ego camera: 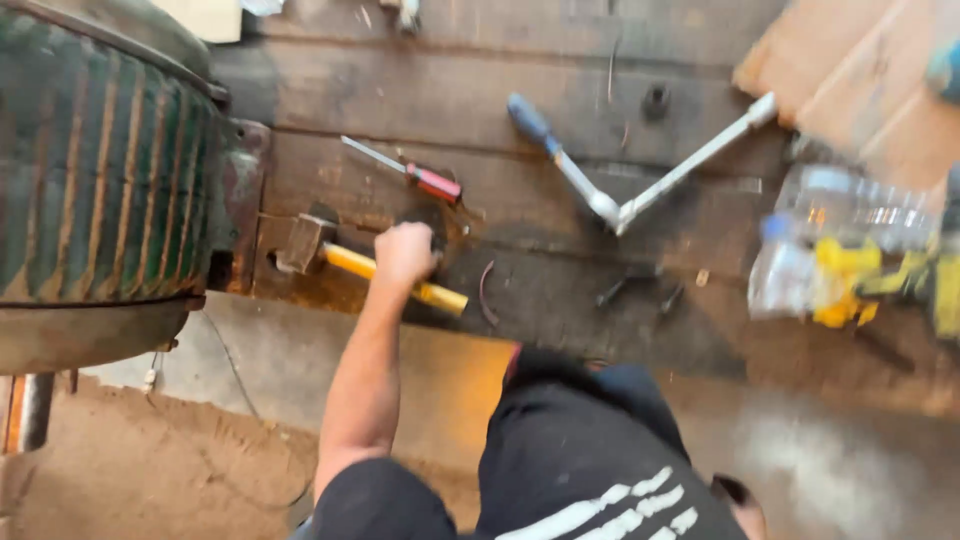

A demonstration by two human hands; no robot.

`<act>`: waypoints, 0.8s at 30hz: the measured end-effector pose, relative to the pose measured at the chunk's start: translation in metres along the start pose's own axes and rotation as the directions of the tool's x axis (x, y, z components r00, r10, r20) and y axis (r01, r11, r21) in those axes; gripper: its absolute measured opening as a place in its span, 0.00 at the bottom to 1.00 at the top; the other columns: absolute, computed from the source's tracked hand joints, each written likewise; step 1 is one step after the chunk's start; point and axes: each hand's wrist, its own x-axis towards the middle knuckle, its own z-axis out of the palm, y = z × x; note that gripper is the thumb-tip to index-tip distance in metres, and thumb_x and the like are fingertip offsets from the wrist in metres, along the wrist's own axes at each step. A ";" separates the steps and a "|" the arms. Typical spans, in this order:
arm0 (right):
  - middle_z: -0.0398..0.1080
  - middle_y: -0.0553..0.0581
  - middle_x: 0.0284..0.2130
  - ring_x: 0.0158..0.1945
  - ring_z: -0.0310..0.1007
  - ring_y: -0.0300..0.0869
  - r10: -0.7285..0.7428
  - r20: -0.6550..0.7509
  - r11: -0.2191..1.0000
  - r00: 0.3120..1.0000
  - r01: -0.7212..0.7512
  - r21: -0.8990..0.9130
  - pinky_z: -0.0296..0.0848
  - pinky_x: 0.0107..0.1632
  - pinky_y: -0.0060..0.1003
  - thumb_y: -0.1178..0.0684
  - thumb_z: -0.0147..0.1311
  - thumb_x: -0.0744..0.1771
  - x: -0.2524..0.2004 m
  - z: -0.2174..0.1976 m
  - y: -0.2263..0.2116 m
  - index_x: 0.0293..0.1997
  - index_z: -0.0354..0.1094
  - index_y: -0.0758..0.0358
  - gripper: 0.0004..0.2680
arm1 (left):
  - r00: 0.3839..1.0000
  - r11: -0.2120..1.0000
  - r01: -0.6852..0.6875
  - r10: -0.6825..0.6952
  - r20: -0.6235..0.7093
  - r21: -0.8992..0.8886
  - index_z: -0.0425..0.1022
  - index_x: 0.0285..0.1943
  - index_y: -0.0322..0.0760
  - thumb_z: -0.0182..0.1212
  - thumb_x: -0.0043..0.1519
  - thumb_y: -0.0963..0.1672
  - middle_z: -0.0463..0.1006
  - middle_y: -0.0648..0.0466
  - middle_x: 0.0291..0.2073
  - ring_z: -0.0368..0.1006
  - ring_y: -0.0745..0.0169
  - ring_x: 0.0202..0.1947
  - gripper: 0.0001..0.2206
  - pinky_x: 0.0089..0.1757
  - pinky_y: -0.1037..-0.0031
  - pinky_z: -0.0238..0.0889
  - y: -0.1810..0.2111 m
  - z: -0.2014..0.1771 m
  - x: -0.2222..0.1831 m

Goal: Fitting and securing the end cap of a large industrial electric motor using a hammer and screwdriver for alignment.

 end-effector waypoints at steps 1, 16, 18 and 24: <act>0.83 0.69 0.45 0.46 0.83 0.56 -0.040 0.001 0.999 0.999 0.040 0.007 0.72 0.55 0.44 0.48 0.58 0.67 0.057 0.005 -0.052 0.59 0.77 0.67 0.17 | 0.994 0.998 -0.030 0.035 -0.099 0.056 0.80 0.40 0.44 0.60 0.57 0.50 0.83 0.46 0.37 0.81 0.39 0.40 0.10 0.40 0.54 0.74 0.005 0.008 0.001; 0.83 0.47 0.42 0.44 0.82 0.35 -0.611 0.786 0.151 0.096 0.988 -0.003 0.75 0.49 0.31 0.44 0.57 0.66 0.002 -0.010 -0.325 0.47 0.77 0.51 0.09 | 0.684 0.845 -0.423 0.060 -0.727 -0.328 0.73 0.47 0.45 0.60 0.64 0.46 0.77 0.51 0.36 0.75 0.44 0.30 0.06 0.30 0.58 0.64 0.283 0.061 -0.265; 0.82 0.52 0.45 0.48 0.80 0.37 -0.596 0.800 0.269 0.069 0.956 0.118 0.75 0.53 0.33 0.48 0.60 0.65 -0.009 0.015 -0.337 0.53 0.73 0.57 0.13 | 0.722 0.832 -0.320 -0.095 -0.685 -0.453 0.72 0.45 0.45 0.59 0.65 0.47 0.78 0.52 0.35 0.76 0.45 0.31 0.06 0.30 0.56 0.65 0.290 0.083 -0.298; 0.78 0.58 0.43 0.38 0.71 0.37 -0.405 0.860 0.512 -0.310 0.702 0.495 0.68 0.40 0.30 0.48 0.64 0.64 -0.090 0.108 -0.322 0.61 0.67 0.66 0.21 | 0.779 0.622 -0.106 -0.433 -0.454 -0.776 0.68 0.47 0.43 0.53 0.69 0.49 0.81 0.42 0.33 0.76 0.30 0.36 0.08 0.36 0.50 0.65 0.253 0.129 -0.389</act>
